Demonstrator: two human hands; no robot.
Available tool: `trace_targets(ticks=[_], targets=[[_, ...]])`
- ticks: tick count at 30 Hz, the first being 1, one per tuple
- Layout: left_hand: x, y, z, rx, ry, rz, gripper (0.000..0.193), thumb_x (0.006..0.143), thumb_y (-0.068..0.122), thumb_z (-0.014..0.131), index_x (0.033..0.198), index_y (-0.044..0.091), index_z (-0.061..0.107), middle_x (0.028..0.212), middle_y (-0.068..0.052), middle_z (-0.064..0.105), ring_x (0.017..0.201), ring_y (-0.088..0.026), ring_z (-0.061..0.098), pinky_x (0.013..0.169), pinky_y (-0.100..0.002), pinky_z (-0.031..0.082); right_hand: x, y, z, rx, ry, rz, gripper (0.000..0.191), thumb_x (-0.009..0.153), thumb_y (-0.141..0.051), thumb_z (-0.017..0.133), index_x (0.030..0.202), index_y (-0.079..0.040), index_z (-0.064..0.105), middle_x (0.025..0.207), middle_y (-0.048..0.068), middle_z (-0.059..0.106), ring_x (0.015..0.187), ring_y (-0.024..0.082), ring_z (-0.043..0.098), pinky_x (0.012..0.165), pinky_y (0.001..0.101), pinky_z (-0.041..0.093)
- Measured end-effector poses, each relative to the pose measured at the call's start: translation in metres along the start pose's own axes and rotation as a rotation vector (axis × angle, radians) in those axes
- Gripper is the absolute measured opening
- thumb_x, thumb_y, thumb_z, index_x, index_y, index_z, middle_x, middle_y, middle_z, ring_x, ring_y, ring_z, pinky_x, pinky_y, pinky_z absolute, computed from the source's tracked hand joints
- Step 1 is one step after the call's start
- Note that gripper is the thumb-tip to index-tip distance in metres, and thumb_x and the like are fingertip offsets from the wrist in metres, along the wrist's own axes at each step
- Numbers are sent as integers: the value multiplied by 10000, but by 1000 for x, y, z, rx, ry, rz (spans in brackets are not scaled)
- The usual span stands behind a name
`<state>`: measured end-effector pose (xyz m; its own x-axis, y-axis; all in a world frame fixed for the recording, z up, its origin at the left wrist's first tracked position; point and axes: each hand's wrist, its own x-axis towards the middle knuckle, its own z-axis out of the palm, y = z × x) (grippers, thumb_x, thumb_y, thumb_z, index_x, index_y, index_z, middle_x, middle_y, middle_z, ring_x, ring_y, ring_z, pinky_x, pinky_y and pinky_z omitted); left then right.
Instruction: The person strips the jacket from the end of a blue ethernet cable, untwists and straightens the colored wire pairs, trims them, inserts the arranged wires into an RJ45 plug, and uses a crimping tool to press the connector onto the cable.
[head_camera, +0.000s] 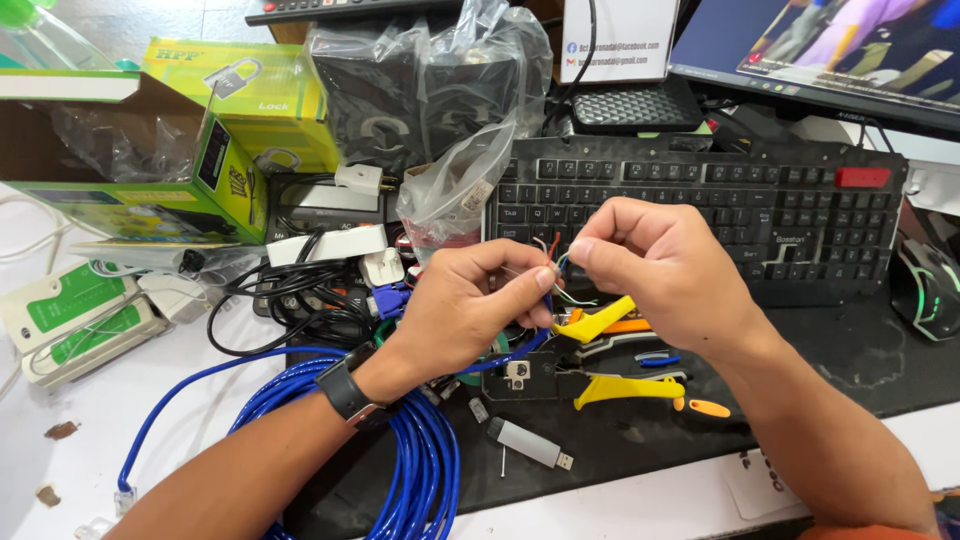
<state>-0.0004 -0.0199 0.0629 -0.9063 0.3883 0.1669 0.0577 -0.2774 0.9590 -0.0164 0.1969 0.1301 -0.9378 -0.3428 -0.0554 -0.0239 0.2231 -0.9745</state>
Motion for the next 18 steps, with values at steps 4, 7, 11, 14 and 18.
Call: trace_targets(ticks=[4, 7, 11, 14, 18], targets=[[-2, -3, 3, 14, 6, 14, 191, 1009, 152, 661, 1104, -9, 701, 875, 7, 702, 721, -34, 652, 638, -202, 539, 2, 7, 4, 286, -64, 13, 129, 981, -80, 664, 930, 38, 646, 759, -9, 578, 669, 50, 470, 575, 218, 383], [-4, -5, 4, 26, 5, 40, 171, 1020, 147, 657, 1091, -6, 681, 861, 20, 674, 701, -20, 610, 616, -196, 511, 2, 6, 6, 254, -81, -3, 139, 988, -100, 659, 955, 34, 648, 783, -10, 590, 693, 53, 490, 608, 220, 420], [-4, -6, 4, -17, 19, 20, 176, 1017, 147, 647, 1105, -3, 674, 888, 21, 684, 704, -15, 597, 616, -191, 497, 4, -9, 1, -137, -56, 34, 189, 969, -187, 670, 963, 2, 673, 757, -38, 591, 659, 40, 482, 561, 222, 413], [-4, -7, 3, -32, 17, 3, 182, 1016, 148, 647, 1107, -6, 680, 902, 17, 690, 708, -16, 600, 621, -190, 496, -2, -24, -4, -364, -147, 84, 197, 912, -216, 717, 914, -18, 715, 713, -38, 644, 638, 36, 526, 552, 229, 445], [-3, -9, 1, -55, 5, -13, 190, 1018, 151, 645, 1111, -10, 682, 902, 11, 694, 708, -20, 600, 624, -190, 493, -6, -35, -3, -552, -199, -25, 220, 797, -209, 805, 902, -40, 712, 655, -2, 634, 591, 69, 551, 525, 252, 471]])
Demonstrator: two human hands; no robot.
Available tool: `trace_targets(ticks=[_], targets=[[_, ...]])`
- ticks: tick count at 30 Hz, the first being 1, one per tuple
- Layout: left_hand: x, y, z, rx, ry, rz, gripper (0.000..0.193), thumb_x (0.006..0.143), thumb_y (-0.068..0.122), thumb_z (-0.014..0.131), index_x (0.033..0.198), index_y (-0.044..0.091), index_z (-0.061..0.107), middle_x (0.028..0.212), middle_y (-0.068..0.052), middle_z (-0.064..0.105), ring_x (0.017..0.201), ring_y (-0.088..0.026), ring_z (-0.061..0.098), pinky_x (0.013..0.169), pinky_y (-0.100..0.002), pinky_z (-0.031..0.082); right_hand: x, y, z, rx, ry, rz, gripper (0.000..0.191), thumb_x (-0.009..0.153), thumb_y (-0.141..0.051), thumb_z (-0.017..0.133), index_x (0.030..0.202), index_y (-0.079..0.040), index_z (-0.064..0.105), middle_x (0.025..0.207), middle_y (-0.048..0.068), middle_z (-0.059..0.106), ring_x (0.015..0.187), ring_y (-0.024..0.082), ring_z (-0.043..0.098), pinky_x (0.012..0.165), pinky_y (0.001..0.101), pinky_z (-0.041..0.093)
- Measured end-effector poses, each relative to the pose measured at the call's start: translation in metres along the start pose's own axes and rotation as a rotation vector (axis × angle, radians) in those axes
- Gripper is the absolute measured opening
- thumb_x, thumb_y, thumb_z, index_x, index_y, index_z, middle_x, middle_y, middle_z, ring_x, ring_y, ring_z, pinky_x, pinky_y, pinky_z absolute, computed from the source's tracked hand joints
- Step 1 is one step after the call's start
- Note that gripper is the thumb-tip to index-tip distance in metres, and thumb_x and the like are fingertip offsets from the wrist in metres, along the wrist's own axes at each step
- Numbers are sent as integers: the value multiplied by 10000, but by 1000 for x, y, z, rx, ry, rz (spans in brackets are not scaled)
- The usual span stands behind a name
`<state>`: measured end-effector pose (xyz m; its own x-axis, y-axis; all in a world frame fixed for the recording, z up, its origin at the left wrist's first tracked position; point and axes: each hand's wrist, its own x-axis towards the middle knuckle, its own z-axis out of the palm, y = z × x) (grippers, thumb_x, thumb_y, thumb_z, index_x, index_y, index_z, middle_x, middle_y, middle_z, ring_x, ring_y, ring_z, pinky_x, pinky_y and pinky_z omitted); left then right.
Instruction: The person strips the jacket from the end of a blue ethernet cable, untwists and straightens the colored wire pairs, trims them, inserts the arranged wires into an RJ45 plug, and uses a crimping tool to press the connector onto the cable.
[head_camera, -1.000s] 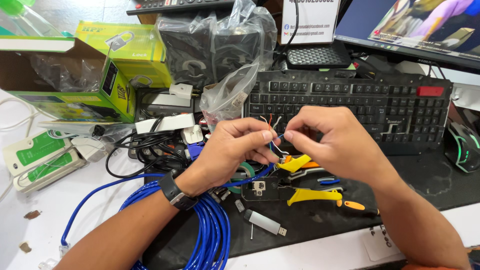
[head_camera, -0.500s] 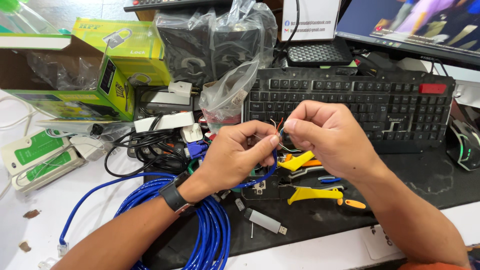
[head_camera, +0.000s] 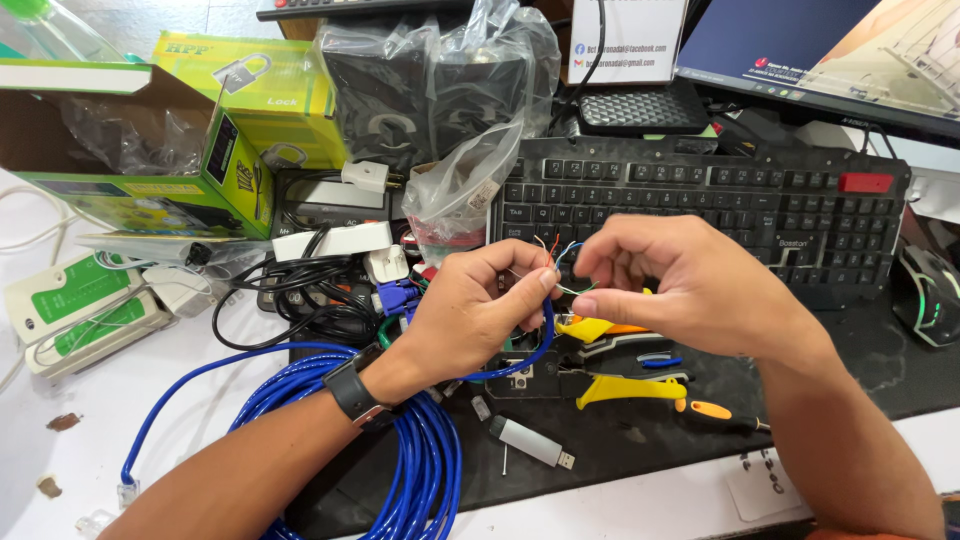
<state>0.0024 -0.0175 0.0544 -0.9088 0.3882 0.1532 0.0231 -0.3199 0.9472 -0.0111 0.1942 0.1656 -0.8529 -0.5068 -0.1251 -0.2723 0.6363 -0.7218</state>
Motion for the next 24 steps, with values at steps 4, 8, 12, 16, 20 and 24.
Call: trace_targets(ticks=[4, 8, 12, 16, 20, 24], targets=[[0, -2, -2, 5, -36, 11, 195, 1029, 155, 637, 1110, -15, 684, 916, 14, 692, 721, -21, 606, 643, -187, 502, 0, -2, 0, -112, 60, -222, 130, 870, -163, 755, 903, -37, 757, 785, 6, 669, 666, 83, 605, 583, 244, 486], [0, -2, -2, 59, -60, 18, 201, 1031, 165, 636, 1118, -12, 680, 877, 13, 681, 724, -18, 617, 643, -188, 514, 2, 3, -3, -94, 47, -186, 139, 892, -171, 733, 891, -32, 741, 786, 11, 689, 677, 96, 613, 607, 252, 489], [-1, -1, 0, 60, -76, 17, 209, 1026, 169, 635, 1121, -11, 681, 884, 22, 689, 730, -13, 622, 646, -187, 520, 4, 7, -4, 17, 2, -40, 178, 913, -188, 721, 892, -14, 749, 760, 46, 671, 682, 131, 563, 609, 285, 465], [-1, 0, 2, 122, -45, 24, 192, 1021, 160, 647, 1102, -8, 692, 850, 22, 685, 718, -14, 630, 630, -187, 521, 2, 5, -5, -39, -67, -155, 170, 893, -199, 719, 915, -38, 768, 791, 1, 703, 684, 106, 619, 613, 263, 496], [-2, 2, 4, 156, -30, 29, 182, 1011, 152, 653, 1086, -8, 698, 866, 14, 703, 715, -19, 645, 623, -190, 535, 2, 1, -2, -76, -74, -102, 147, 833, -191, 745, 861, -48, 765, 775, -7, 704, 656, 98, 643, 574, 272, 509], [-3, 3, 5, 192, -35, 20, 191, 1004, 158, 648, 1088, -6, 699, 881, 3, 722, 716, -26, 670, 623, -191, 554, 3, 2, 1, -81, -63, -141, 110, 832, -150, 747, 853, -43, 753, 775, 4, 695, 658, 101, 652, 583, 272, 515]])
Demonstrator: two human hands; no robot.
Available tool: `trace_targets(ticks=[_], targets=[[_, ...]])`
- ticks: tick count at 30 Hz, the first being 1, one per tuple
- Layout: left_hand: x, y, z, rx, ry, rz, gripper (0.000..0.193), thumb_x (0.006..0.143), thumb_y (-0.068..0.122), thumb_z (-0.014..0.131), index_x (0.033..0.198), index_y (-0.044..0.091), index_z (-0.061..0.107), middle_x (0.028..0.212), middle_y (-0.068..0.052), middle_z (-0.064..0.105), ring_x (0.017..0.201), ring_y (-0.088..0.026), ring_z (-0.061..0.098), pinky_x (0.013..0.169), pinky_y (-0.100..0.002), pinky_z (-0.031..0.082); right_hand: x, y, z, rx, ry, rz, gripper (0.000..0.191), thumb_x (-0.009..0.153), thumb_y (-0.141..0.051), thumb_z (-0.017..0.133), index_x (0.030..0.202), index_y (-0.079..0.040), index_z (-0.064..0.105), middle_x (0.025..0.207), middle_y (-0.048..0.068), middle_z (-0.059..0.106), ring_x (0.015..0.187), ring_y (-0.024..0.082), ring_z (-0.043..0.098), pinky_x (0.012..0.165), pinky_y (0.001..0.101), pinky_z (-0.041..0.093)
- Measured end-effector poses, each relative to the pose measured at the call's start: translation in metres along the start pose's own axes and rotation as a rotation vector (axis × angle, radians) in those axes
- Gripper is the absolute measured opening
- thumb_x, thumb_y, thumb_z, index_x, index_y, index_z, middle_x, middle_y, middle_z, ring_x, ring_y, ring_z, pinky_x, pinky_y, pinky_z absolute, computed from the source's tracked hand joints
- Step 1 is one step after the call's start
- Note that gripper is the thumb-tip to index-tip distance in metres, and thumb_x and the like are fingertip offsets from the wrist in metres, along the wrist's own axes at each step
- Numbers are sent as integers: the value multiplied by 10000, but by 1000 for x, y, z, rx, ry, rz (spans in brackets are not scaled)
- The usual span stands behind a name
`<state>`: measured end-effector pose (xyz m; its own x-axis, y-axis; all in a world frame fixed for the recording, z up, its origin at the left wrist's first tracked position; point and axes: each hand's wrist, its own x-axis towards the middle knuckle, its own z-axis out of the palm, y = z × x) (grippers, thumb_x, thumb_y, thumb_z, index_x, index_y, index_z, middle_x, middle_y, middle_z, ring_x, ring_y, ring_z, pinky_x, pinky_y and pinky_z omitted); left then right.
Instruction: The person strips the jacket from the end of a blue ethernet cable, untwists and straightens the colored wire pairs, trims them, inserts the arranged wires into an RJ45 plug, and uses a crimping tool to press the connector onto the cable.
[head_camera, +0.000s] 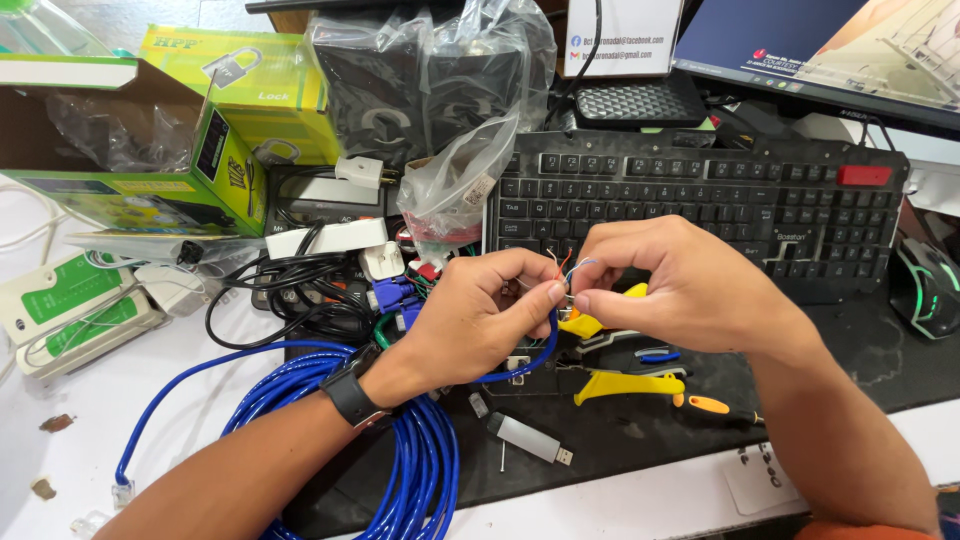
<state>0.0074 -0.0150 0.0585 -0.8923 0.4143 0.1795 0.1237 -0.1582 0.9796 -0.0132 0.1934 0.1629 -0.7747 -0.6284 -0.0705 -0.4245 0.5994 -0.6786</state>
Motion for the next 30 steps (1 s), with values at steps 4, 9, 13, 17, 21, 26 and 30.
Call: trace_targets(ticks=[4, 9, 13, 17, 21, 26, 30], targets=[[0, 1, 0, 3, -13, 2, 196, 1011, 161, 649, 1090, -10, 703, 881, -4, 725, 729, -33, 679, 641, -194, 561, 2, 7, 4, 66, 34, 22, 86, 832, -118, 733, 831, -32, 742, 770, 0, 710, 683, 82, 645, 610, 261, 519], [-1, 3, 0, -17, -35, 11, 200, 1009, 161, 649, 1104, -9, 694, 905, -2, 732, 746, -31, 685, 663, -196, 576, 4, 18, 5, 295, 54, 176, 98, 866, -94, 727, 844, -6, 762, 769, 10, 688, 669, 57, 554, 579, 258, 444], [-1, 4, -2, -34, -41, 19, 193, 1023, 161, 641, 1104, -9, 688, 898, -5, 726, 746, -30, 668, 666, -196, 562, 4, 26, 11, 515, 116, 116, 89, 902, -61, 694, 861, 14, 717, 832, 4, 702, 755, 39, 633, 664, 218, 514], [-2, 4, 0, -21, -16, 8, 179, 1017, 152, 641, 1094, -5, 681, 862, 3, 708, 726, -32, 663, 644, -196, 553, 4, 31, 20, 596, 170, 114, 83, 923, -49, 701, 877, 17, 679, 836, 13, 682, 751, 46, 598, 647, 217, 490], [-5, 2, 3, -119, 20, 41, 155, 1031, 135, 637, 1080, -10, 655, 875, 18, 667, 718, -25, 613, 625, -197, 519, 6, 29, 18, 606, 123, 85, 94, 933, -78, 698, 898, 6, 673, 847, 1, 678, 757, 39, 583, 648, 215, 484], [-4, -1, -1, -199, 74, -2, 146, 1022, 149, 634, 1067, 10, 644, 875, 23, 672, 683, -18, 561, 587, -189, 459, 5, 15, 11, 369, 25, 179, 140, 927, -160, 690, 893, -25, 701, 752, -22, 678, 680, 32, 565, 584, 228, 480], [-2, -6, -3, -245, 70, -15, 153, 1023, 165, 645, 1063, 18, 653, 862, 27, 659, 681, -16, 558, 587, -189, 451, 4, 8, 14, 119, 4, 26, 194, 942, -175, 685, 822, -23, 696, 623, 1, 580, 559, 69, 480, 492, 262, 416]])
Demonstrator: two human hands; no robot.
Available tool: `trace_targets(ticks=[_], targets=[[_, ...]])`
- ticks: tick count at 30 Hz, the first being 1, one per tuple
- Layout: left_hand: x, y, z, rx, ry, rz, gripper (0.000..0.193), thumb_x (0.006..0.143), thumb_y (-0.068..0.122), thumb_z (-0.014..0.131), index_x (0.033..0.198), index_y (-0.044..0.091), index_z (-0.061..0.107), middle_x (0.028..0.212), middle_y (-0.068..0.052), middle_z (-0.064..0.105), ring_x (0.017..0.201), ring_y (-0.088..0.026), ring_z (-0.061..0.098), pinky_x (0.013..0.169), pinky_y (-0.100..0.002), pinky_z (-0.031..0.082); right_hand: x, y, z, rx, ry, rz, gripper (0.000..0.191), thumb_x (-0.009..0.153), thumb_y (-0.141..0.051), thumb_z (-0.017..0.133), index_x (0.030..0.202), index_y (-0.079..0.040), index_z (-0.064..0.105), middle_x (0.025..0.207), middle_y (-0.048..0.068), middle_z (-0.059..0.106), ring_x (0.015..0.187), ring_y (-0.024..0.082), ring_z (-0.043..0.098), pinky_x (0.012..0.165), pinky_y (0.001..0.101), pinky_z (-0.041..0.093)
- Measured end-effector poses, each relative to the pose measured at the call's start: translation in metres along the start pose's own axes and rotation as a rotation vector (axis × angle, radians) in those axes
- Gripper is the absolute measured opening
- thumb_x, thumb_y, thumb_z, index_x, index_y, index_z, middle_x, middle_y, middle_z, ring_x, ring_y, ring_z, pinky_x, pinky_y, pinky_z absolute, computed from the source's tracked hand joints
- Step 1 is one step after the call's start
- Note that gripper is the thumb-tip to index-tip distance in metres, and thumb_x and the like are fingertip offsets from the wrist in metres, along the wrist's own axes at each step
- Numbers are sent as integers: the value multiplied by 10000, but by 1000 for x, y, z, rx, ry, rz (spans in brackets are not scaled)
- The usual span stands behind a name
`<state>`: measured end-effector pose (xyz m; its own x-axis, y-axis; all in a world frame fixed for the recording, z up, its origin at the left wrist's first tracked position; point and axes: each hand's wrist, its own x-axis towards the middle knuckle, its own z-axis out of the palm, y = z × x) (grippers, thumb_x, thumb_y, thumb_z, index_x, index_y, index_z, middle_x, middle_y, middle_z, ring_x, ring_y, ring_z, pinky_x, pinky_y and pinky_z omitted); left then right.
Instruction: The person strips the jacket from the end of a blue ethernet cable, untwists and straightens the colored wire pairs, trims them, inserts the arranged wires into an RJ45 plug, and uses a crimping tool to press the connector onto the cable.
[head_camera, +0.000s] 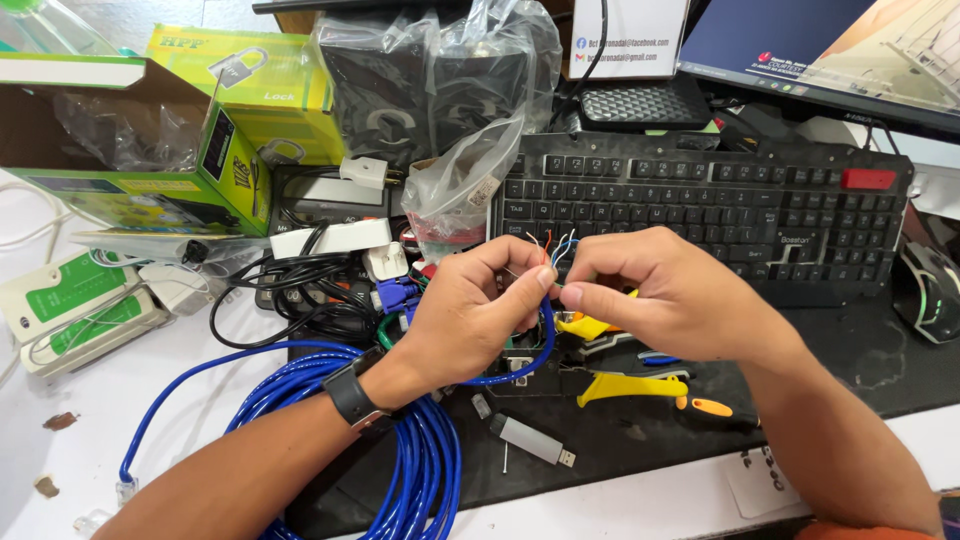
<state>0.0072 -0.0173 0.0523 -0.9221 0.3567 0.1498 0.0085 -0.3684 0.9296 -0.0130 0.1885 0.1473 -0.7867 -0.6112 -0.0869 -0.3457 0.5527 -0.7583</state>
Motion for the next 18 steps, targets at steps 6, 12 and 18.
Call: trace_targets(ticks=[6, 12, 18], targets=[[-3, -3, -3, -43, 21, 11, 167, 1027, 162, 656, 1074, 4, 678, 841, 14, 668, 693, -24, 572, 608, -193, 461, 6, 9, 4, 21, 21, -87, 245, 933, -140, 657, 742, 13, 634, 602, 25, 540, 553, 90, 476, 503, 279, 407], [-2, 3, -3, -54, -5, 21, 194, 1014, 161, 654, 1096, -14, 664, 903, -1, 707, 691, -33, 582, 610, -197, 469, 8, 30, 4, 241, 67, -68, 271, 959, -107, 619, 710, 2, 629, 633, 5, 577, 590, 73, 486, 525, 267, 399], [6, 15, -11, 374, 18, 242, 197, 1009, 180, 722, 1060, -6, 758, 962, 1, 700, 828, -33, 603, 705, -209, 493, 15, 39, 11, 762, 124, 152, 213, 980, -112, 617, 834, 33, 674, 746, 13, 605, 638, 77, 454, 557, 233, 367]])
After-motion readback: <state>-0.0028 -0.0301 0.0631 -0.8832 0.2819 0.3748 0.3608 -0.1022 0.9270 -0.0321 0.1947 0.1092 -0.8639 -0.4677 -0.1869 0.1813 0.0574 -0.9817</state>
